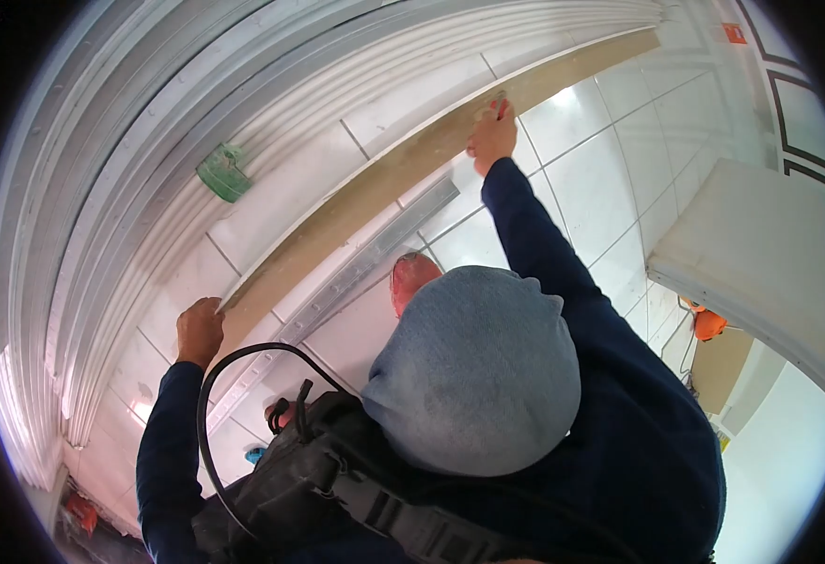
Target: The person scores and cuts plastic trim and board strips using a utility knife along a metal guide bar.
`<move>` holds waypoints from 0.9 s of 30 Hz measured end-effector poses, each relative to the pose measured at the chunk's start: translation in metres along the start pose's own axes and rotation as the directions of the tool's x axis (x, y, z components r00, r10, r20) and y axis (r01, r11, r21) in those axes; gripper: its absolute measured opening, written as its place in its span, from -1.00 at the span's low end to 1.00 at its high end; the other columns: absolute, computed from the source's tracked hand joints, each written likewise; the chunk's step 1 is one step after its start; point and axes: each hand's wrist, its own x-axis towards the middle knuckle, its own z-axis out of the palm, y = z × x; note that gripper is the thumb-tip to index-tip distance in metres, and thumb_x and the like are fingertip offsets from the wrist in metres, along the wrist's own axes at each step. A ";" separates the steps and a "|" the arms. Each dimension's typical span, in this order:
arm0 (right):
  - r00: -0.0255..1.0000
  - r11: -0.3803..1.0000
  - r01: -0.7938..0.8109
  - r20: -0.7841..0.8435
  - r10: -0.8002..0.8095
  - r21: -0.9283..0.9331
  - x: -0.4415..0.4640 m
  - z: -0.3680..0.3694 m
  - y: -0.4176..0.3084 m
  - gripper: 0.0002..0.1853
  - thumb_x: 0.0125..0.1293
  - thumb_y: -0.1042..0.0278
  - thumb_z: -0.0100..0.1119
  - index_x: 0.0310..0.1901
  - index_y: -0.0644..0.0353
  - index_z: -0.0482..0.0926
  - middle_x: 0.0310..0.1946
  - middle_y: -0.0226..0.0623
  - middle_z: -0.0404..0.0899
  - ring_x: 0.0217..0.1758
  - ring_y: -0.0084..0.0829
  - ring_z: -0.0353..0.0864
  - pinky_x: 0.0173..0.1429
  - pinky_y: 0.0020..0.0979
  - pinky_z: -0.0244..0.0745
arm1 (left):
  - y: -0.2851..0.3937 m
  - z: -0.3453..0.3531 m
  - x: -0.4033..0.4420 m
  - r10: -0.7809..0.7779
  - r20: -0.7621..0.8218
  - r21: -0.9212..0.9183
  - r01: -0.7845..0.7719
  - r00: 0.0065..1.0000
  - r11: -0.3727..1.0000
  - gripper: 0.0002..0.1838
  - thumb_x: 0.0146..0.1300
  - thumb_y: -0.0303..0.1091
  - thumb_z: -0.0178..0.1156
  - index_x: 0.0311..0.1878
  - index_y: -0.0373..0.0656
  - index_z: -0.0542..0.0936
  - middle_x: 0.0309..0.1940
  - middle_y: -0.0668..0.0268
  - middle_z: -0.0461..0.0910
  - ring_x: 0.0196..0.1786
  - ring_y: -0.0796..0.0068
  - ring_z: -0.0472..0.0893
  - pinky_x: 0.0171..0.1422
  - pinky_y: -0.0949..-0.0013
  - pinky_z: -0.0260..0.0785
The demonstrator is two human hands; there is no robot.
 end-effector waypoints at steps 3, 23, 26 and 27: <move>0.996 0.996 -0.088 0.024 0.087 0.033 -0.045 0.015 -0.016 -0.92 0.36 0.36 -0.19 -0.16 -0.08 0.21 -0.70 -0.45 0.18 -0.82 -0.58 0.14 -0.80 -0.50 -0.03 | 0.002 -0.003 0.000 -0.015 0.046 0.015 0.015 0.999 1.000 -0.79 0.03 -0.45 0.20 -0.21 -0.23 0.60 -0.26 0.10 0.60 -0.19 0.04 0.58 -0.08 0.13 0.42; 0.992 0.987 -0.110 0.056 0.117 -0.118 0.132 -0.056 -0.054 -0.74 0.30 0.42 -0.14 0.01 -0.05 0.22 -0.69 -0.40 0.15 -0.75 -0.51 0.16 -0.69 -0.43 0.00 | 0.009 -0.006 0.041 0.108 0.088 -0.041 -0.105 0.990 0.994 -0.65 0.12 -0.29 0.18 -0.03 -0.20 0.56 -0.11 0.08 0.58 -0.03 0.07 0.55 0.06 0.12 0.38; 0.997 0.992 -0.075 0.003 0.076 -0.103 0.122 -0.050 -0.049 -0.91 0.37 0.29 -0.22 -0.13 -0.09 0.27 -0.70 -0.41 0.14 -0.74 -0.49 0.15 -0.68 -0.40 -0.03 | 0.014 -0.001 0.030 0.064 0.041 -0.064 -0.061 0.997 0.996 -0.70 0.11 -0.32 0.17 -0.10 -0.22 0.58 -0.14 0.06 0.58 -0.06 0.05 0.55 0.02 0.13 0.38; 0.993 0.985 -0.085 0.063 0.095 -0.150 0.121 -0.047 -0.046 -0.88 0.39 0.21 -0.29 -0.17 -0.14 0.30 -0.70 -0.42 0.15 -0.74 -0.47 0.15 -0.68 -0.38 -0.06 | 0.017 -0.001 0.029 0.046 0.030 -0.064 -0.044 0.998 0.997 -0.72 0.11 -0.33 0.17 -0.12 -0.23 0.58 -0.16 0.07 0.58 -0.08 0.05 0.56 0.01 0.13 0.39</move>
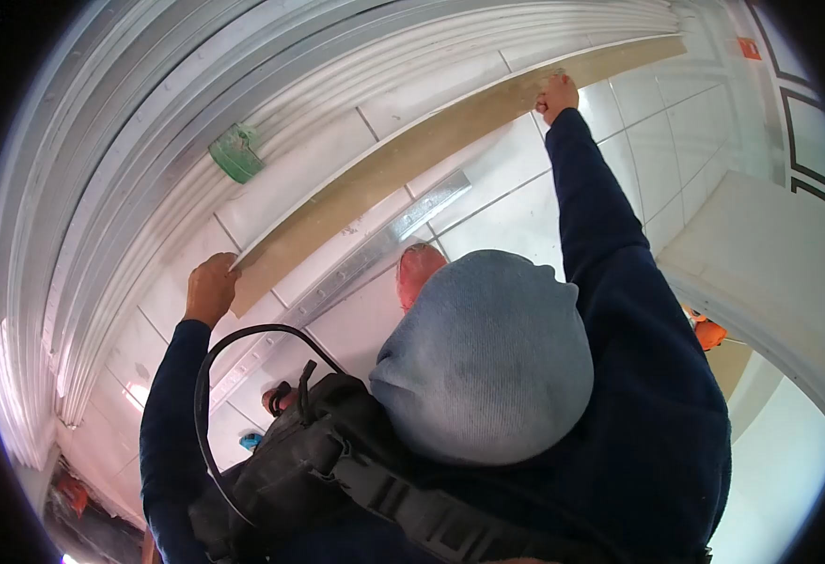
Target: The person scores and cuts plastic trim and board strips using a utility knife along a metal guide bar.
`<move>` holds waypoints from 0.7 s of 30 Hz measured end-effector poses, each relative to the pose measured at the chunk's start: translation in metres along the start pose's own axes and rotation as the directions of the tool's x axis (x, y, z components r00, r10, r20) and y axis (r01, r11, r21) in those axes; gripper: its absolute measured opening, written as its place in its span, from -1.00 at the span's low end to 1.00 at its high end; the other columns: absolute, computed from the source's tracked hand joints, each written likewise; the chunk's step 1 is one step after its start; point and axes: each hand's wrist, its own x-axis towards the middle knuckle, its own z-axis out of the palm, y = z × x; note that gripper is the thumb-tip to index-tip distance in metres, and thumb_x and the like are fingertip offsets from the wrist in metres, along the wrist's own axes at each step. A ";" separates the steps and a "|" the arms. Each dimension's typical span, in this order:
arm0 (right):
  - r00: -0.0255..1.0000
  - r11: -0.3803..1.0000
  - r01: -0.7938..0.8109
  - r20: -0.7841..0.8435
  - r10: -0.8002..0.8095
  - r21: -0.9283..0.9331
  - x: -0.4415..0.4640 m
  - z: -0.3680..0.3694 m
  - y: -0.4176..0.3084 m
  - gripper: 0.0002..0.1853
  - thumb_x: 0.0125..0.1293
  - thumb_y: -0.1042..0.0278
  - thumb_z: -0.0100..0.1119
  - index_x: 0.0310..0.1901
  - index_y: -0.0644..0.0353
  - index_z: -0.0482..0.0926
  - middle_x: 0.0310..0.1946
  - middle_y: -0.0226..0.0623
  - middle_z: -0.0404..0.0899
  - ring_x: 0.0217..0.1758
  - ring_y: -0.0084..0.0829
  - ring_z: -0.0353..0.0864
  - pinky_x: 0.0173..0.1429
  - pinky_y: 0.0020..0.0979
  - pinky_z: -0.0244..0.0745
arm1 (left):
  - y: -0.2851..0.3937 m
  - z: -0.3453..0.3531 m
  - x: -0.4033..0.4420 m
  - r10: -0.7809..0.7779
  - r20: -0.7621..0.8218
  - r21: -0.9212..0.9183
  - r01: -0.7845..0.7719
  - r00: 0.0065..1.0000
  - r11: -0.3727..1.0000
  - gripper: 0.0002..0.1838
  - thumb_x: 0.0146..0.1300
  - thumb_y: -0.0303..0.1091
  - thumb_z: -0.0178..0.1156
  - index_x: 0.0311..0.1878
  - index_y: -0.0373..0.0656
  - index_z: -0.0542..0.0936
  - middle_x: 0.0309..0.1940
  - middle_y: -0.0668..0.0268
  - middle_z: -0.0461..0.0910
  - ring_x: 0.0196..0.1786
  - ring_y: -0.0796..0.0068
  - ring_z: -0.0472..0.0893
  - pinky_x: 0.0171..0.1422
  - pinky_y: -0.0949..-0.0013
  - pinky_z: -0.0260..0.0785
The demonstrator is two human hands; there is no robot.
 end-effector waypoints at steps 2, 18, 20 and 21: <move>0.992 0.982 -0.127 0.032 0.124 0.137 0.024 -0.001 0.014 -0.73 0.38 0.04 -0.47 -0.29 -0.30 0.34 -0.65 -0.43 0.20 -0.72 -0.43 0.15 -0.65 -0.35 -0.12 | 0.002 -0.001 0.003 -0.009 -0.022 -0.002 0.009 1.000 1.000 -0.74 0.11 -0.34 0.16 -0.14 -0.23 0.58 -0.18 0.07 0.59 -0.10 0.05 0.56 0.00 0.13 0.39; 0.997 0.989 -0.065 0.047 0.060 0.131 -0.171 0.085 0.044 -0.60 0.35 0.31 -0.18 0.22 -0.08 0.15 -0.54 -0.31 0.32 -0.81 -0.50 0.18 -0.78 -0.48 -0.02 | -0.005 0.002 0.001 0.027 -0.046 0.049 -0.025 0.999 0.998 -0.75 0.06 -0.39 0.19 -0.15 -0.22 0.58 -0.23 0.08 0.59 -0.13 0.06 0.57 -0.03 0.13 0.40; 0.989 0.980 -0.118 0.112 0.100 0.163 -0.186 0.089 0.051 -0.58 0.36 0.28 -0.15 0.24 -0.10 0.13 -0.57 -0.34 0.31 -0.81 -0.52 0.18 -0.79 -0.49 -0.02 | -0.008 0.006 0.001 0.057 -0.070 0.052 -0.054 0.996 0.997 -0.74 0.06 -0.39 0.19 -0.15 -0.22 0.58 -0.22 0.09 0.59 -0.12 0.06 0.57 -0.03 0.13 0.41; 0.989 0.980 -0.117 0.113 0.099 0.163 -0.186 0.088 0.051 -0.58 0.36 0.28 -0.15 0.24 -0.10 0.13 -0.57 -0.34 0.31 -0.81 -0.52 0.18 -0.79 -0.49 -0.02 | -0.009 0.006 0.002 0.056 -0.057 0.083 -0.051 0.997 0.995 -0.73 0.06 -0.39 0.19 -0.13 -0.20 0.58 -0.21 0.10 0.59 -0.12 0.08 0.57 -0.03 0.13 0.41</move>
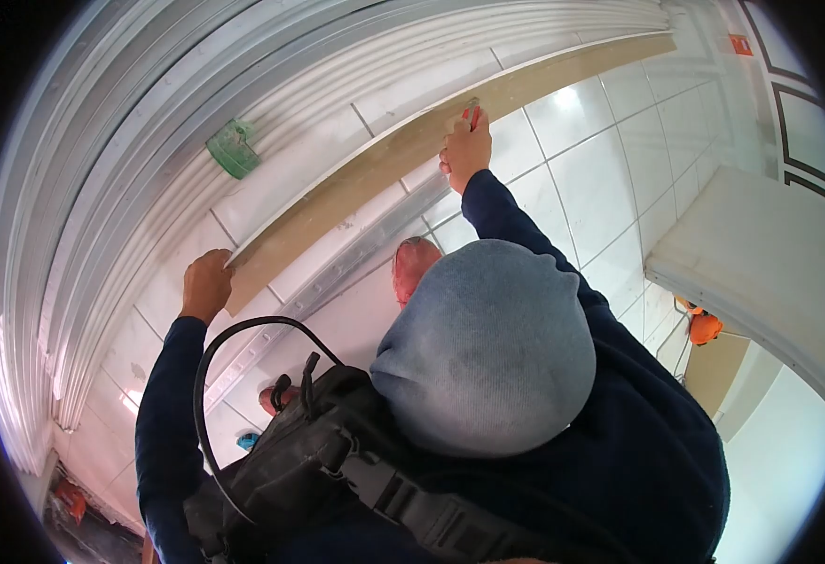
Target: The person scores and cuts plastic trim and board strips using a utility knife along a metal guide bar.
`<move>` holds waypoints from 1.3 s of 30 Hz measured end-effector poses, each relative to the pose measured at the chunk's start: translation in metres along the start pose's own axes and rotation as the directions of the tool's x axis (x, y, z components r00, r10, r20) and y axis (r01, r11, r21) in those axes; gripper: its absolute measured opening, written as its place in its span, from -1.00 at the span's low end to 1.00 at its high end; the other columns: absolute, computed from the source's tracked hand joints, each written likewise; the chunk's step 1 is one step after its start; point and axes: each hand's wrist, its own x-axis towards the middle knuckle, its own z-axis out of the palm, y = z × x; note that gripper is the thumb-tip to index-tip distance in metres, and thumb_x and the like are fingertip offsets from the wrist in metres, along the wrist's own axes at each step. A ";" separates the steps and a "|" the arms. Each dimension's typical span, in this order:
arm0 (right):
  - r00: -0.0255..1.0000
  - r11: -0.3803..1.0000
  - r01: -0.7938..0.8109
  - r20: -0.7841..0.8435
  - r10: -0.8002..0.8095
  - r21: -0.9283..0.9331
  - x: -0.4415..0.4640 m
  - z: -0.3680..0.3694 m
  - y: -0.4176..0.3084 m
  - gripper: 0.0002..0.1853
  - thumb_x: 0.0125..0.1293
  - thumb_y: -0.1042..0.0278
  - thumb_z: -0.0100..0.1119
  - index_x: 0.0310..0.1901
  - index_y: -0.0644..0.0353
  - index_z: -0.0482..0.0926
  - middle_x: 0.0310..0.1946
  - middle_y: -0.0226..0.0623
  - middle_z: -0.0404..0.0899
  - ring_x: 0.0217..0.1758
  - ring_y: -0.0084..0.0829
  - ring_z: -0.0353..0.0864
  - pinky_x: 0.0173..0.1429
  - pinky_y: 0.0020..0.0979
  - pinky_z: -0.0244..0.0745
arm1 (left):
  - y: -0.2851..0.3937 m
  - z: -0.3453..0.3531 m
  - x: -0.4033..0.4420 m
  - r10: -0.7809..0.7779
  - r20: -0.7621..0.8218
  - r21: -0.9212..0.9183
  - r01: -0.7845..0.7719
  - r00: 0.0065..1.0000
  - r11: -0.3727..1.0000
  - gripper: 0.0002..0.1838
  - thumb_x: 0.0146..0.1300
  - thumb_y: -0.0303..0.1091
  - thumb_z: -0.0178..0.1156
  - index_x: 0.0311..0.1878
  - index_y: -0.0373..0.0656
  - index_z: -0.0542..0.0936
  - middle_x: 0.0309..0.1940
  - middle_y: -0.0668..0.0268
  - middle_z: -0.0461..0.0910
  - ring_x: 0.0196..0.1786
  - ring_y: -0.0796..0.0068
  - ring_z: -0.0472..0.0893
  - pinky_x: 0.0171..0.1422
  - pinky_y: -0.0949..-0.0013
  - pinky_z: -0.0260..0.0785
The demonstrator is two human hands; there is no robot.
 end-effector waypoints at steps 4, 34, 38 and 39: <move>0.996 0.977 0.002 0.086 -0.021 0.215 0.041 -0.021 -0.005 -0.78 0.36 0.28 -0.13 0.02 -0.16 0.25 -0.65 -0.40 0.26 -0.82 -0.55 0.14 -0.79 -0.51 -0.02 | 0.010 0.010 0.017 0.091 -0.079 0.028 -0.089 0.993 0.996 -0.73 0.08 -0.38 0.16 -0.11 -0.15 0.58 -0.18 0.13 0.60 -0.13 0.12 0.59 -0.05 0.14 0.43; 0.995 0.989 0.061 -0.074 -0.071 -0.134 0.013 0.009 -0.009 -0.71 0.34 0.32 -0.18 0.08 -0.08 0.16 -0.57 -0.34 0.30 -0.78 -0.52 0.22 -0.77 -0.47 0.02 | 0.053 0.021 0.056 0.074 -0.181 -0.082 -0.090 0.981 0.993 -0.76 0.11 -0.36 0.16 -0.17 -0.23 0.59 -0.26 0.10 0.59 -0.16 0.07 0.57 -0.06 0.13 0.42; 1.000 0.999 0.010 -0.014 -0.010 -0.049 -0.024 0.022 0.004 -0.84 0.31 0.35 -0.18 -0.10 -0.11 0.16 -0.67 -0.36 0.22 -0.80 -0.52 0.17 -0.76 -0.46 -0.01 | 0.055 0.022 0.056 0.084 -0.218 -0.075 -0.103 0.972 0.992 -0.79 0.09 -0.37 0.16 -0.20 -0.23 0.59 -0.27 0.10 0.59 -0.16 0.08 0.58 -0.05 0.13 0.43; 1.000 0.999 0.001 0.017 0.000 -0.050 -0.032 0.024 0.009 -0.84 0.32 0.34 -0.18 -0.11 -0.10 0.15 -0.66 -0.35 0.23 -0.80 -0.51 0.16 -0.77 -0.45 -0.01 | 0.054 0.023 0.054 0.114 -0.230 -0.058 -0.131 0.966 0.990 -0.80 0.09 -0.37 0.16 -0.21 -0.22 0.59 -0.27 0.11 0.59 -0.15 0.08 0.58 -0.05 0.12 0.43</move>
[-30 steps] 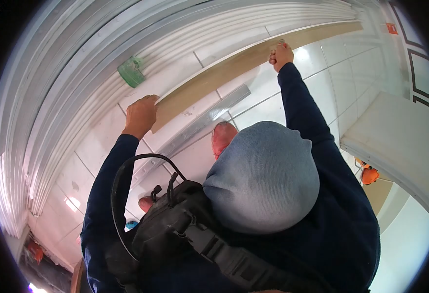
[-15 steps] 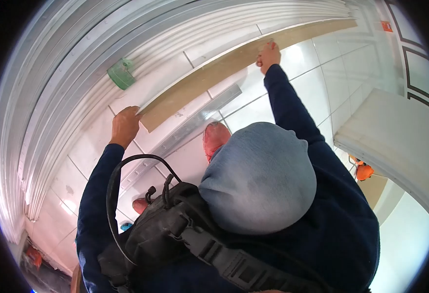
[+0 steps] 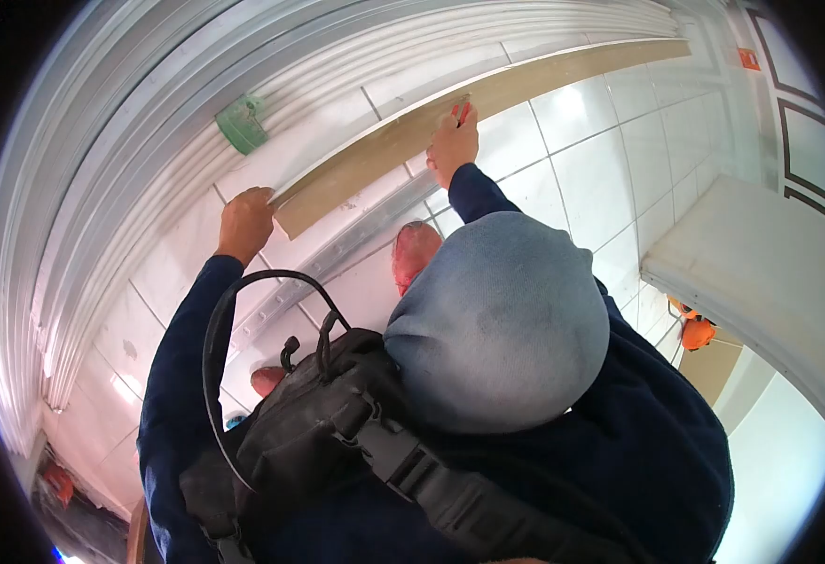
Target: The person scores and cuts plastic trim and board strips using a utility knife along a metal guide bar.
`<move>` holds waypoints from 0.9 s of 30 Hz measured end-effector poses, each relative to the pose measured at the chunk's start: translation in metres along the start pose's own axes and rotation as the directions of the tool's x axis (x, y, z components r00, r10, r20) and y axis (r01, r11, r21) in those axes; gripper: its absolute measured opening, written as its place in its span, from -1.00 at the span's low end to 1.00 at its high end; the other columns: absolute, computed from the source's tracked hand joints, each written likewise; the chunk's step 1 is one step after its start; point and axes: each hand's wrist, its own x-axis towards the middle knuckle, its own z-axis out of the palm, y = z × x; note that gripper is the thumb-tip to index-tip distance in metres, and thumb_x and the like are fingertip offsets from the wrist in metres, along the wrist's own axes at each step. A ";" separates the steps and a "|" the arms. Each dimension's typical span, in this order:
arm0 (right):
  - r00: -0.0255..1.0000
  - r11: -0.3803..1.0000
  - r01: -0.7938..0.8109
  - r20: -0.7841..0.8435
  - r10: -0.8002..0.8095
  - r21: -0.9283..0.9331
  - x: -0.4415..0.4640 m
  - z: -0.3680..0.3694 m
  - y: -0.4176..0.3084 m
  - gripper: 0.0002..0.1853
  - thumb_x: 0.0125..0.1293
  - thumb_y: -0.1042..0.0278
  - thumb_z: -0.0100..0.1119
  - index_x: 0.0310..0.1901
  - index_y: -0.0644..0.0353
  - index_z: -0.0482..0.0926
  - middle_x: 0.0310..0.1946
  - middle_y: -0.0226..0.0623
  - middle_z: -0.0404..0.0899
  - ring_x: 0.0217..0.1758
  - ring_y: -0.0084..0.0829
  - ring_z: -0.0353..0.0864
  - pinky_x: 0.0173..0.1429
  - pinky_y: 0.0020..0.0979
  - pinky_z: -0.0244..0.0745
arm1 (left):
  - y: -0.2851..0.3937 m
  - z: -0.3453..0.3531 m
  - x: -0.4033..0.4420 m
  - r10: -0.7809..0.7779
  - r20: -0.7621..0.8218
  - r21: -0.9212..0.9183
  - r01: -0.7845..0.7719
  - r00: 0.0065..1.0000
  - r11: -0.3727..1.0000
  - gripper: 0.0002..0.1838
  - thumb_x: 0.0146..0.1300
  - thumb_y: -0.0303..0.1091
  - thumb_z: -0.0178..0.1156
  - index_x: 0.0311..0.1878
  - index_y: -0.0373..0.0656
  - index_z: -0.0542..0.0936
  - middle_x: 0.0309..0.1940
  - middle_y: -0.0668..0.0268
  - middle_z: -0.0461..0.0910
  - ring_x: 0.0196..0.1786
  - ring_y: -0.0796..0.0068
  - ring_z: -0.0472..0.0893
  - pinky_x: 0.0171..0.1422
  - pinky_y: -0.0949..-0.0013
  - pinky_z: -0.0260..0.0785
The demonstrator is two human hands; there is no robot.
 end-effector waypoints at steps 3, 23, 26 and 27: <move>1.000 1.000 -0.024 0.001 0.024 -0.008 -0.007 0.007 0.010 -0.85 0.33 0.34 -0.18 -0.12 -0.11 0.15 -0.66 -0.35 0.23 -0.81 -0.52 0.15 -0.77 -0.46 -0.01 | 0.001 -0.002 0.000 -0.031 0.045 0.018 0.030 0.999 0.999 -0.79 0.09 -0.37 0.16 -0.20 -0.22 0.59 -0.26 0.11 0.59 -0.15 0.08 0.58 -0.04 0.13 0.43; 0.969 0.986 -0.148 0.190 0.159 -0.074 -0.088 0.045 0.044 -0.41 0.37 0.33 -0.22 0.39 -0.20 -0.11 -0.62 -0.32 0.33 -0.85 -0.50 0.20 -0.83 -0.43 0.04 | -0.001 -0.002 0.000 -0.046 0.112 0.073 0.038 0.993 0.997 -0.71 0.09 -0.33 0.19 -0.11 -0.22 0.60 -0.18 0.07 0.60 -0.12 0.07 0.59 -0.01 0.13 0.43; 0.958 0.977 -0.169 0.210 0.193 -0.130 -0.103 0.050 0.043 -0.41 0.37 0.34 -0.22 0.39 -0.16 -0.10 -0.61 -0.31 0.33 -0.85 -0.50 0.19 -0.83 -0.43 0.03 | -0.002 -0.002 0.001 -0.039 0.125 0.079 0.029 0.991 0.996 -0.71 0.10 -0.32 0.19 -0.11 -0.22 0.60 -0.19 0.06 0.60 -0.12 0.05 0.59 -0.02 0.12 0.43; 0.954 0.972 -0.172 0.218 0.204 -0.157 -0.110 0.052 0.042 -0.42 0.37 0.34 -0.22 0.39 -0.14 -0.09 -0.61 -0.31 0.33 -0.85 -0.50 0.18 -0.83 -0.42 0.03 | 0.000 -0.006 0.003 -0.066 0.146 0.057 0.058 0.987 0.997 -0.71 0.10 -0.32 0.18 -0.11 -0.22 0.60 -0.20 0.05 0.60 -0.13 0.04 0.59 -0.03 0.11 0.43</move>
